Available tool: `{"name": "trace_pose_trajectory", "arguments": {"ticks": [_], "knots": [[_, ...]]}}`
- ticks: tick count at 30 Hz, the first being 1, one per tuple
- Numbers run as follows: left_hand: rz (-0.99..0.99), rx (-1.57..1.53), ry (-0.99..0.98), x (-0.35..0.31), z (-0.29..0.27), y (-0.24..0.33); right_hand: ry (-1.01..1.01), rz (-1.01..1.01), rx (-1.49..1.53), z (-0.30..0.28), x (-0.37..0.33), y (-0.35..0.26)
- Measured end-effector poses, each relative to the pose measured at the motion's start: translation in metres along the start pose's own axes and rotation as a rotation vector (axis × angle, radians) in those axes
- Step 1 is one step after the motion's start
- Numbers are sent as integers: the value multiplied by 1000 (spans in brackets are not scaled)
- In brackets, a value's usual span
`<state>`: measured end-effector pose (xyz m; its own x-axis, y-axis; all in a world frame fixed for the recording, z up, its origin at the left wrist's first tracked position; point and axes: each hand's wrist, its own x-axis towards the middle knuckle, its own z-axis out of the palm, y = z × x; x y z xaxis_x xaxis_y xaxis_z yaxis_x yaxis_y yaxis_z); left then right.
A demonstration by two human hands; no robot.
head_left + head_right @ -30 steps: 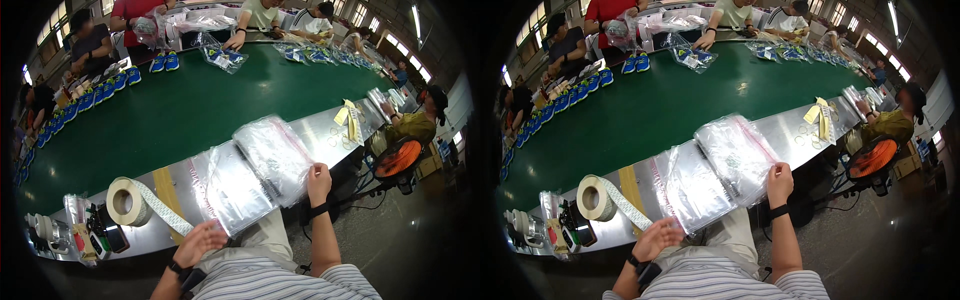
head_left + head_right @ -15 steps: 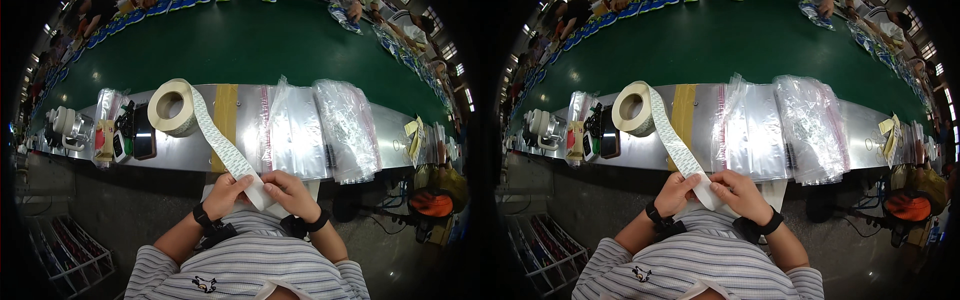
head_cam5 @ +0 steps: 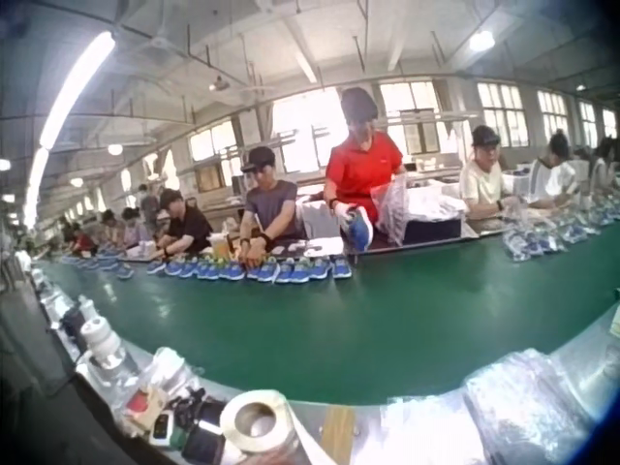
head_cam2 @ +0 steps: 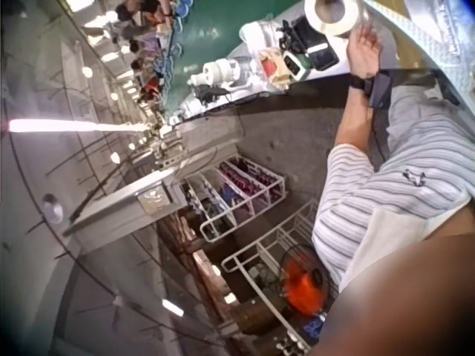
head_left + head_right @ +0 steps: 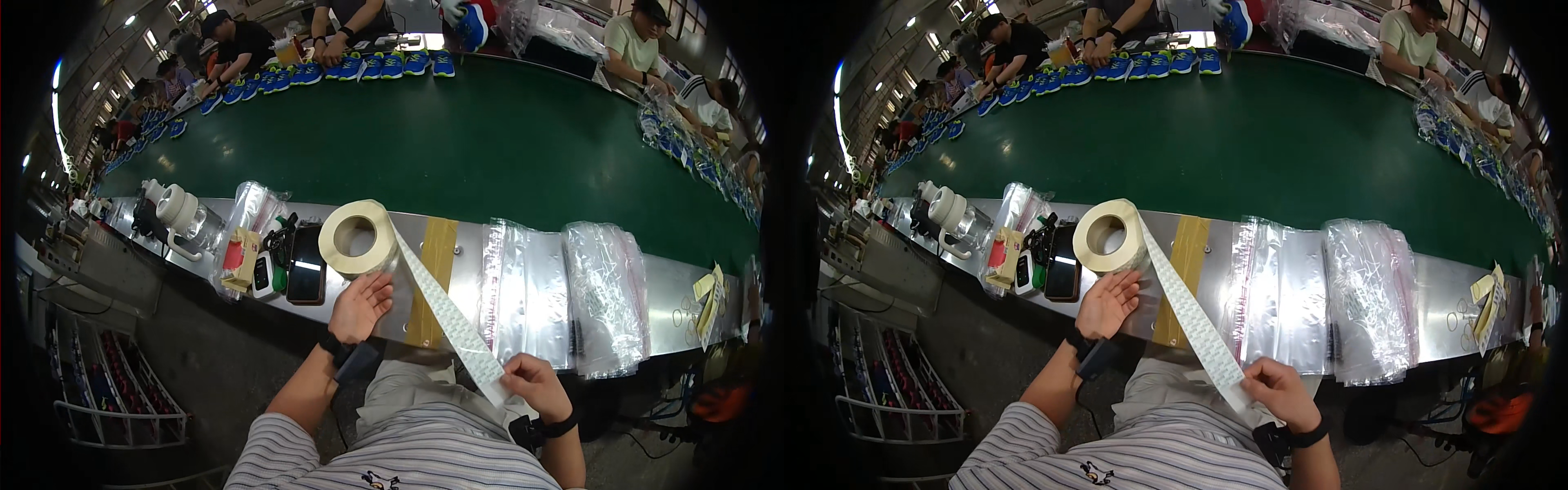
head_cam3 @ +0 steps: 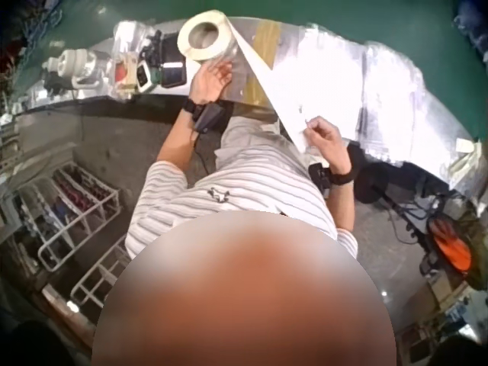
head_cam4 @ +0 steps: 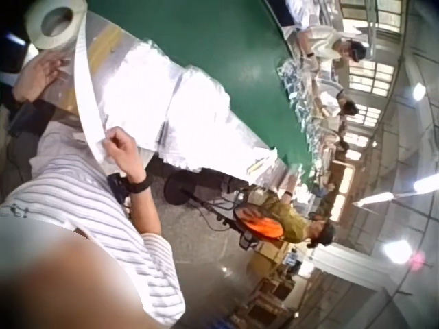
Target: The person applies adhesive labels from a roll onto a stack of clear plastic bags on a factory table. They peel each label, smooth it onto the bag, and move the bag to a completed pile. Other workers are visible in the background packaging blue shoes.
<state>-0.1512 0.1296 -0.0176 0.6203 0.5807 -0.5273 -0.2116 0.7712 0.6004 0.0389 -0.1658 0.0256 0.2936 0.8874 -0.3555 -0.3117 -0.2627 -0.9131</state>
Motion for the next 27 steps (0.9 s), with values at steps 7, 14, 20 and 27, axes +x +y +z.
{"name": "trace_pose_trajectory", "arguments": {"ticks": [7, 14, 20, 27], "knots": [[414, 969, -317, -80, 36, -44, 152, -57, -153, 7, -1, -4], [146, 124, 50, -32, -5, 4, 67, -252, -300, -15, -30, -24], [546, 158, 281, -35, -3, 10, -89, -5, -237, -14, -41, -18], [545, 836, 159, -80, 46, 66, 21, 52, -144, 11, -16, -13]]}}
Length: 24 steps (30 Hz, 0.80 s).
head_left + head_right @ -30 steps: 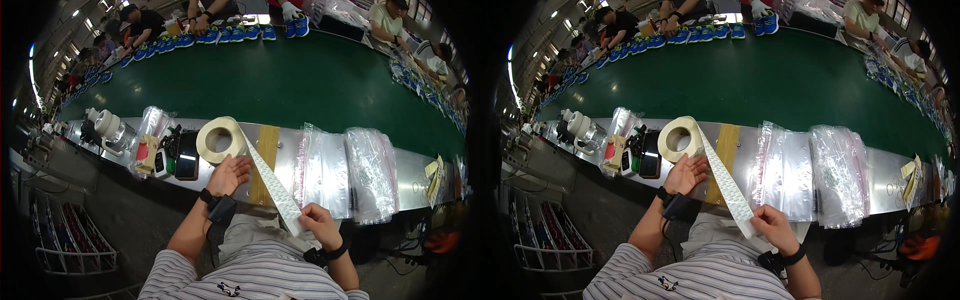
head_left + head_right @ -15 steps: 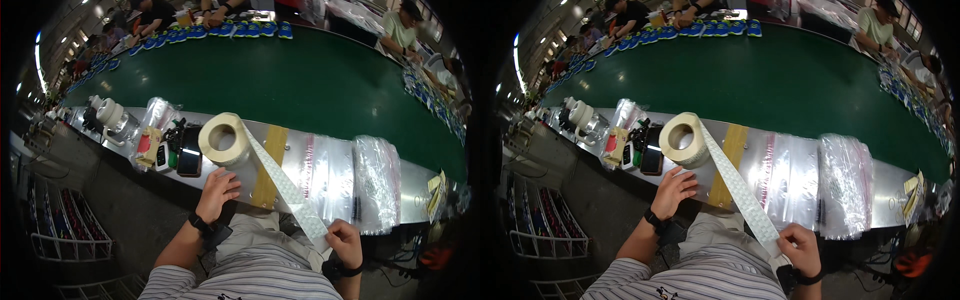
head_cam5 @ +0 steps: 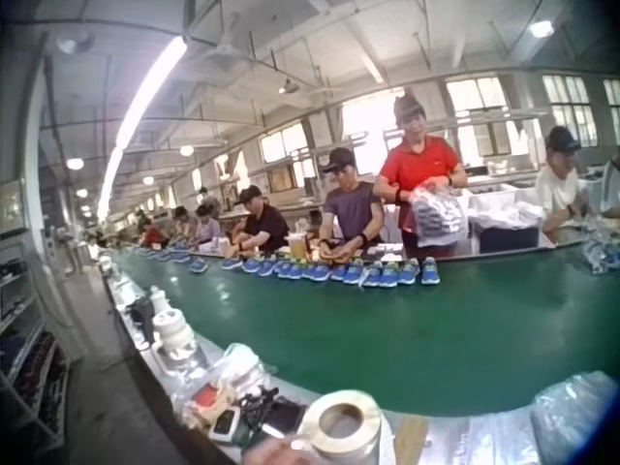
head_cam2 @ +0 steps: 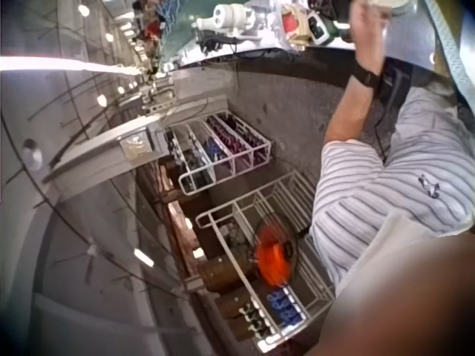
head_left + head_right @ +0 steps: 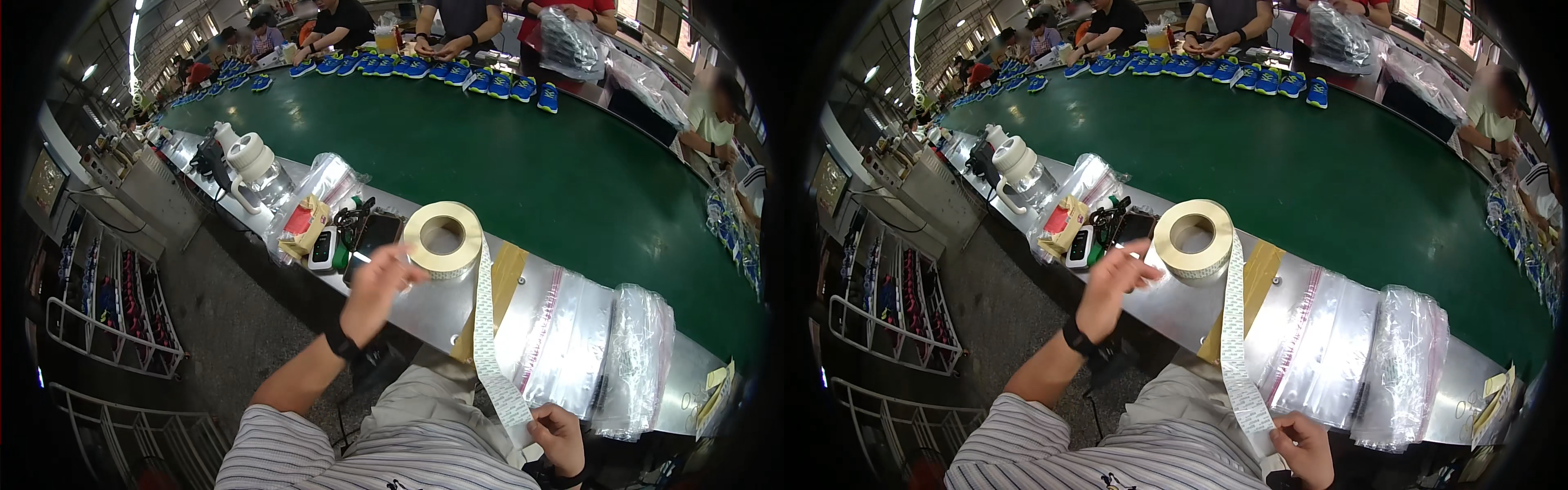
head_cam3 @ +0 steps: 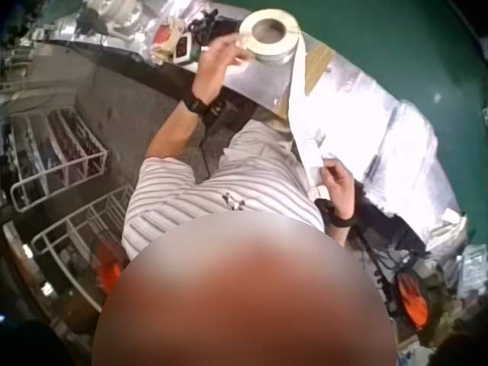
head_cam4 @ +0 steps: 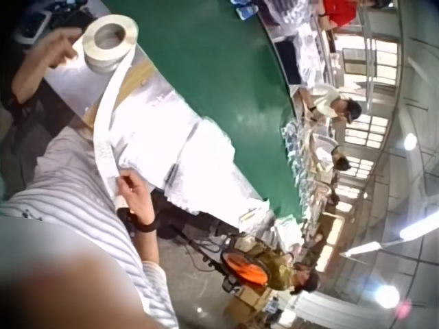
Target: The person applies adhesive labels from a roll onto a stack of clear plastic bags on a factory table. They peel each label, smooth it onto the bag, and move the bag to a completed pile. Other workers are visible in the background packaging blue shoes.
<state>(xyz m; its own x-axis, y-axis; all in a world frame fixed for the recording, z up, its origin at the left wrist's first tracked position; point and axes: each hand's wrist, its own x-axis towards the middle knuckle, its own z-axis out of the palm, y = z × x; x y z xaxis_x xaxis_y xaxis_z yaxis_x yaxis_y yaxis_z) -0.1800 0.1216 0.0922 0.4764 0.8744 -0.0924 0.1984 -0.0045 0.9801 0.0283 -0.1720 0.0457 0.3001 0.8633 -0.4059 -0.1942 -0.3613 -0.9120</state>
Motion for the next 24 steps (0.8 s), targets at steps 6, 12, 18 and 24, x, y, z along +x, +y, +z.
{"name": "trace_pose_trajectory", "arguments": {"ticks": [6, 12, 18, 24], "knots": [[603, 612, -470, -80, 96, -22, 217, -246, -244, 38, 29, -5], [714, 599, -378, -79, 103, -30, 171, -272, -387, 37, 31, -13], [373, 192, -478, -81, 105, -29, 244, -467, -498, 46, 41, -16], [103, -206, -621, -61, 97, -34, 206, -599, -494, 48, 38, -31]]}}
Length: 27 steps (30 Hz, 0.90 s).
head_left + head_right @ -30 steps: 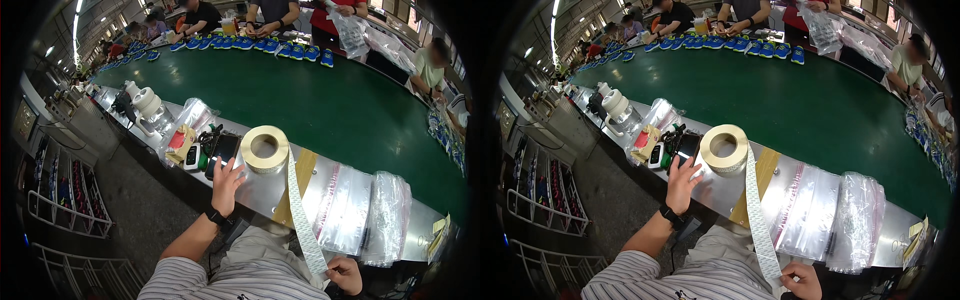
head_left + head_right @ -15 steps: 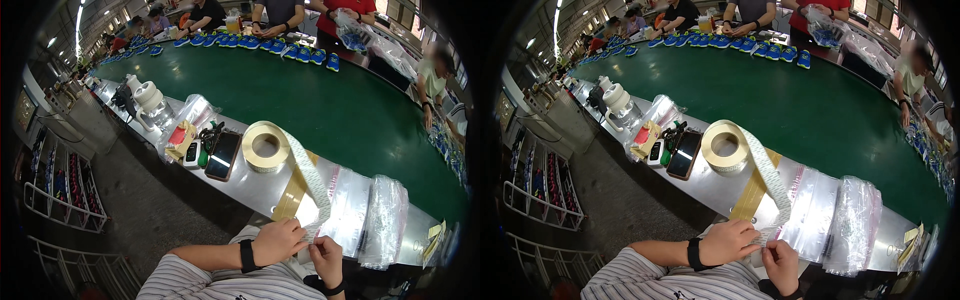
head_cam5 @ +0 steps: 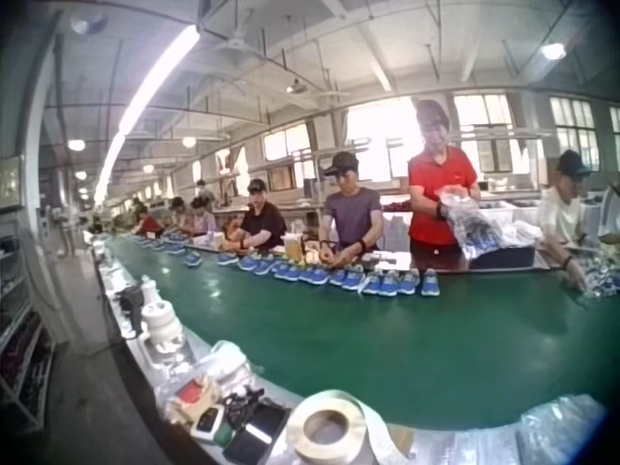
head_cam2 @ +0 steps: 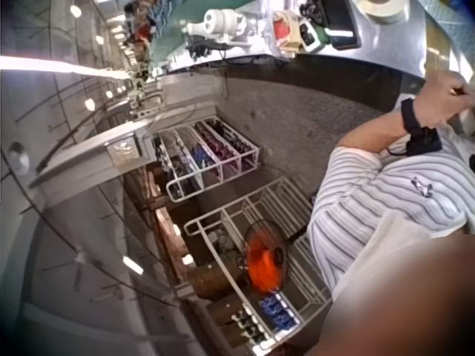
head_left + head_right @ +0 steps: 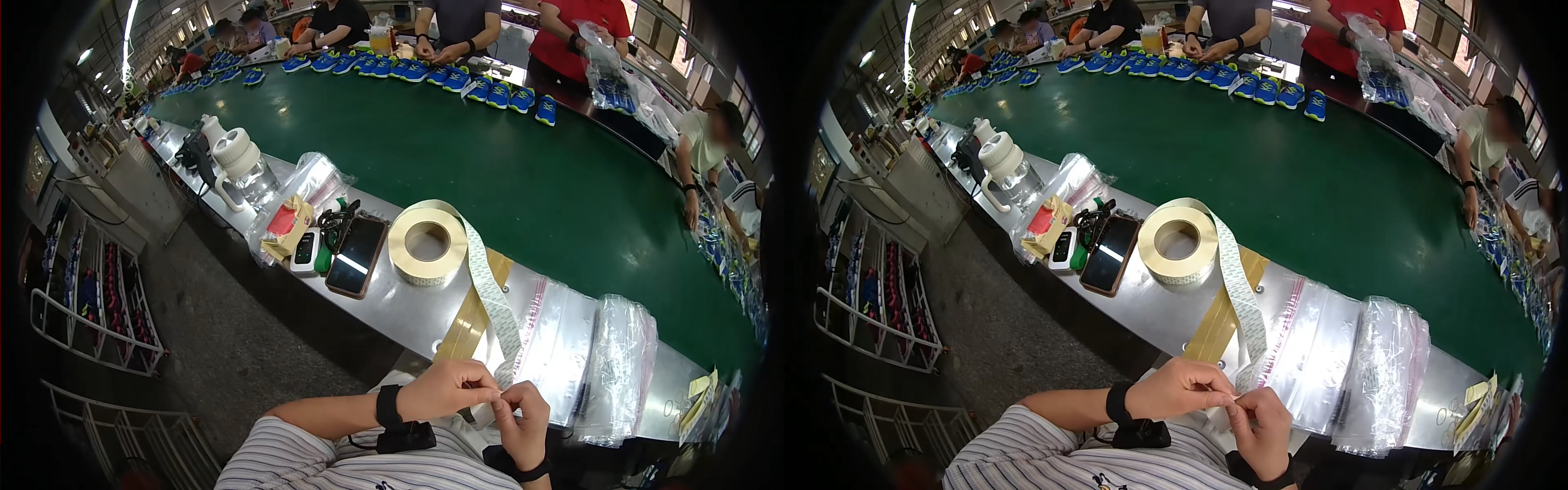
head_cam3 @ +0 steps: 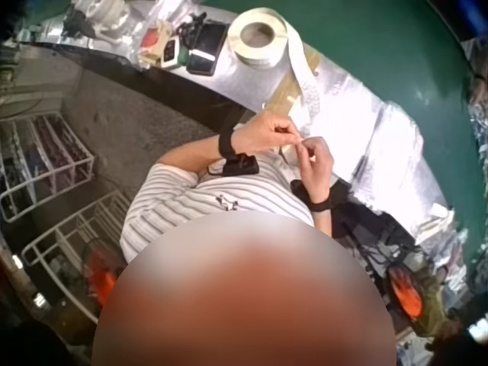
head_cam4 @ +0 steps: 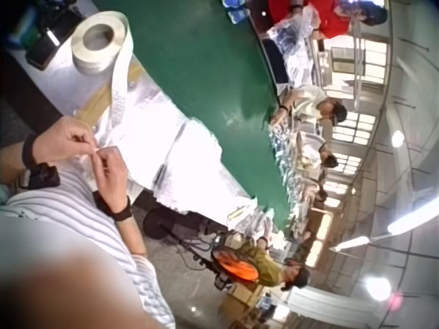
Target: The person applies adhesive labels from a roll onto a stack of clear plastic bags on a factory table. They peel each label, smooth it onto the bag, and move the bag to a completed pile. Other workers are visible in the background packaging blue shoes.
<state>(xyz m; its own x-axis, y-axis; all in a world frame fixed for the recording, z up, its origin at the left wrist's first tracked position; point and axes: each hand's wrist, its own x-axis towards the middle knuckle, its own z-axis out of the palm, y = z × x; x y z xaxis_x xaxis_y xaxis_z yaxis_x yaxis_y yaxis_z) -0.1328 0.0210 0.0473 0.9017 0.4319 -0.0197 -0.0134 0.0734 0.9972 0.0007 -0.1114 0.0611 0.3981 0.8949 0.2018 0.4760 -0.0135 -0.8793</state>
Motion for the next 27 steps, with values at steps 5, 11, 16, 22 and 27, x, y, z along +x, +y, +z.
{"name": "trace_pose_trajectory", "arguments": {"ticks": [5, 11, 16, 22, 27], "knots": [[-9, -71, -8, 12, -12, 14, -14, 89, 113, -6, -8, 9], [372, 346, -150, 42, -23, 16, -440, 256, -29, -31, -31, 25], [348, 1043, -533, 56, 20, -23, 278, 268, -301, -38, -10, 61], [486, 1300, -539, 53, 22, -41, 400, 256, -743, -16, -1, 112], [381, 1188, -501, 46, 19, -57, 443, 272, -738, -18, -5, 118]]}}
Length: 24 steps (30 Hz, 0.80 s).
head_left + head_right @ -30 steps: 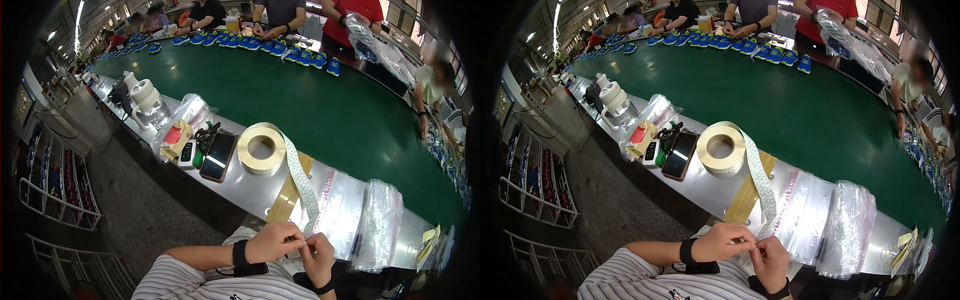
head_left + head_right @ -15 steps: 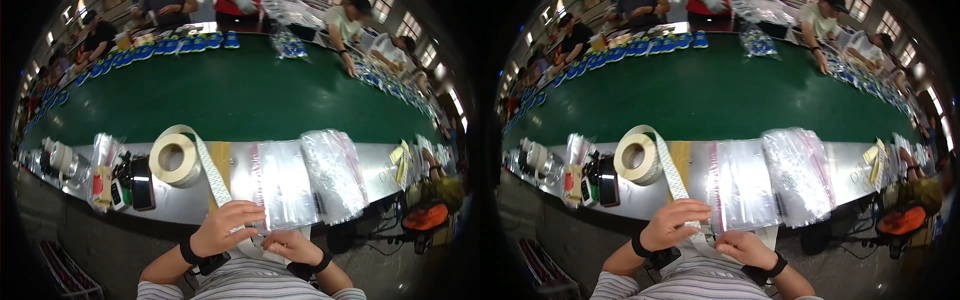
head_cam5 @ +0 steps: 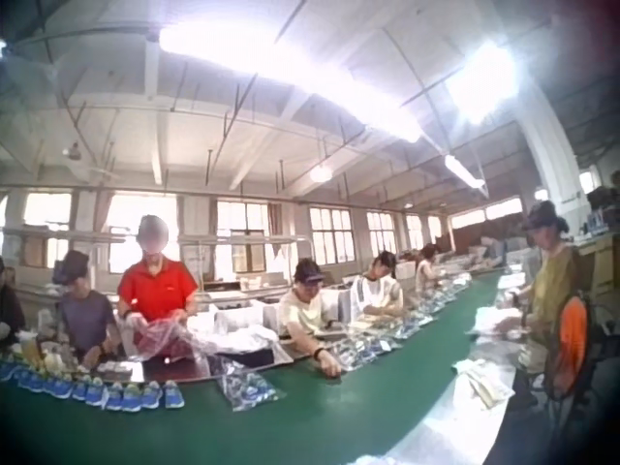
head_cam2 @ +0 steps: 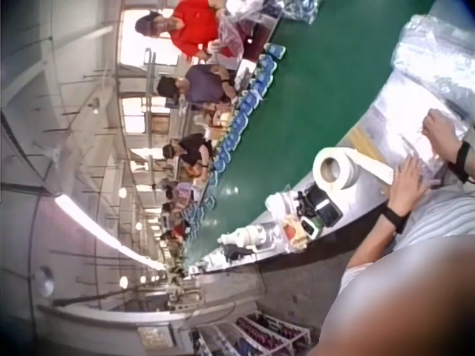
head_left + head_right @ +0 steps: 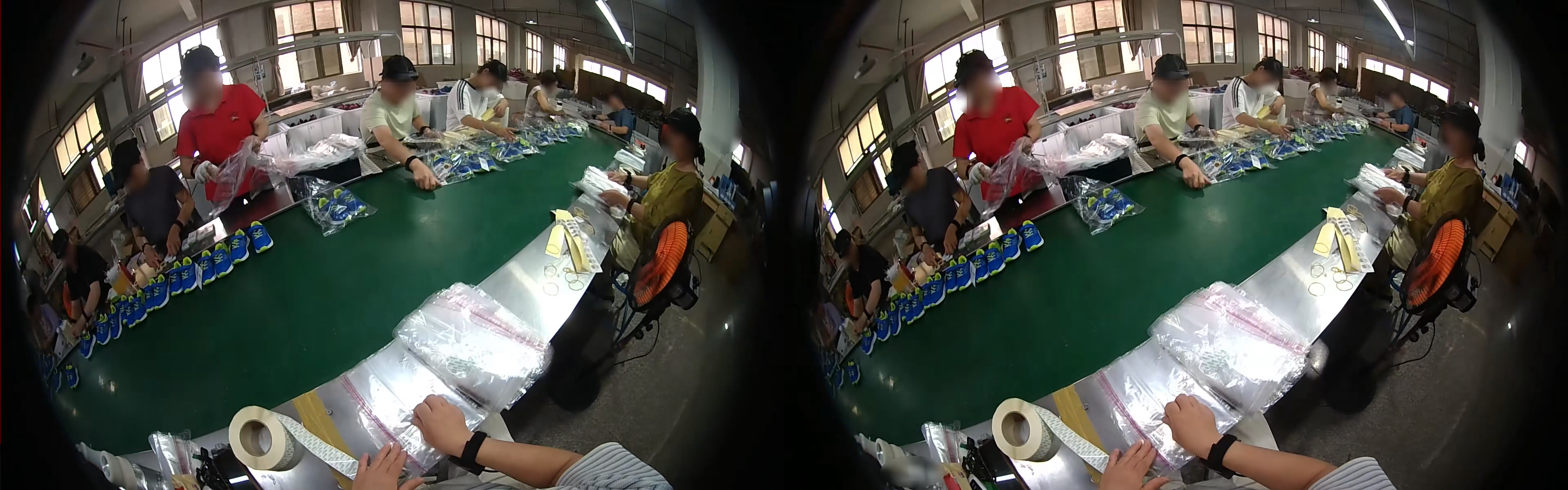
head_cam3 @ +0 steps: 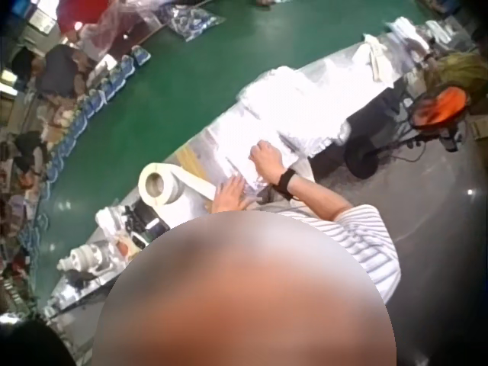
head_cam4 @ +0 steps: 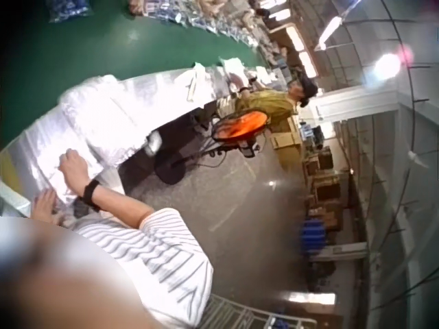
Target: The person applies adhesive labels from a roll onto a stack of clear plastic bags on a factory table. They peel each label, smooth it onto the bag, and move the bag to a completed pile. Other workers are visible in the background packaging blue shoes.
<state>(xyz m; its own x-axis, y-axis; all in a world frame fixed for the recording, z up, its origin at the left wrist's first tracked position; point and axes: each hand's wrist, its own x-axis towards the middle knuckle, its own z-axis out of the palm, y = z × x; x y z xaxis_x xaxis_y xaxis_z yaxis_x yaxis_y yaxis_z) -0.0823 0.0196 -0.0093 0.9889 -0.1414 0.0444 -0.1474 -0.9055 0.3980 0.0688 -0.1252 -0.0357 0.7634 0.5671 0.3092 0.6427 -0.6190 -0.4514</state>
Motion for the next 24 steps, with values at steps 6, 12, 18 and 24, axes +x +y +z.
{"name": "trace_pose_trajectory", "arguments": {"ticks": [6, 12, 18, 24], "knots": [[0, -140, -116, 14, -27, -8, -71, 283, 308, -16, 5, 23], [-172, -1378, -348, 93, -39, -17, -285, 187, 308, -2, 0, 31], [-582, -2698, -244, 137, 21, -29, -88, 577, 906, -18, 10, 46], [-475, -1605, -172, 149, 29, -24, 15, 176, 817, -59, 23, 44]]}}
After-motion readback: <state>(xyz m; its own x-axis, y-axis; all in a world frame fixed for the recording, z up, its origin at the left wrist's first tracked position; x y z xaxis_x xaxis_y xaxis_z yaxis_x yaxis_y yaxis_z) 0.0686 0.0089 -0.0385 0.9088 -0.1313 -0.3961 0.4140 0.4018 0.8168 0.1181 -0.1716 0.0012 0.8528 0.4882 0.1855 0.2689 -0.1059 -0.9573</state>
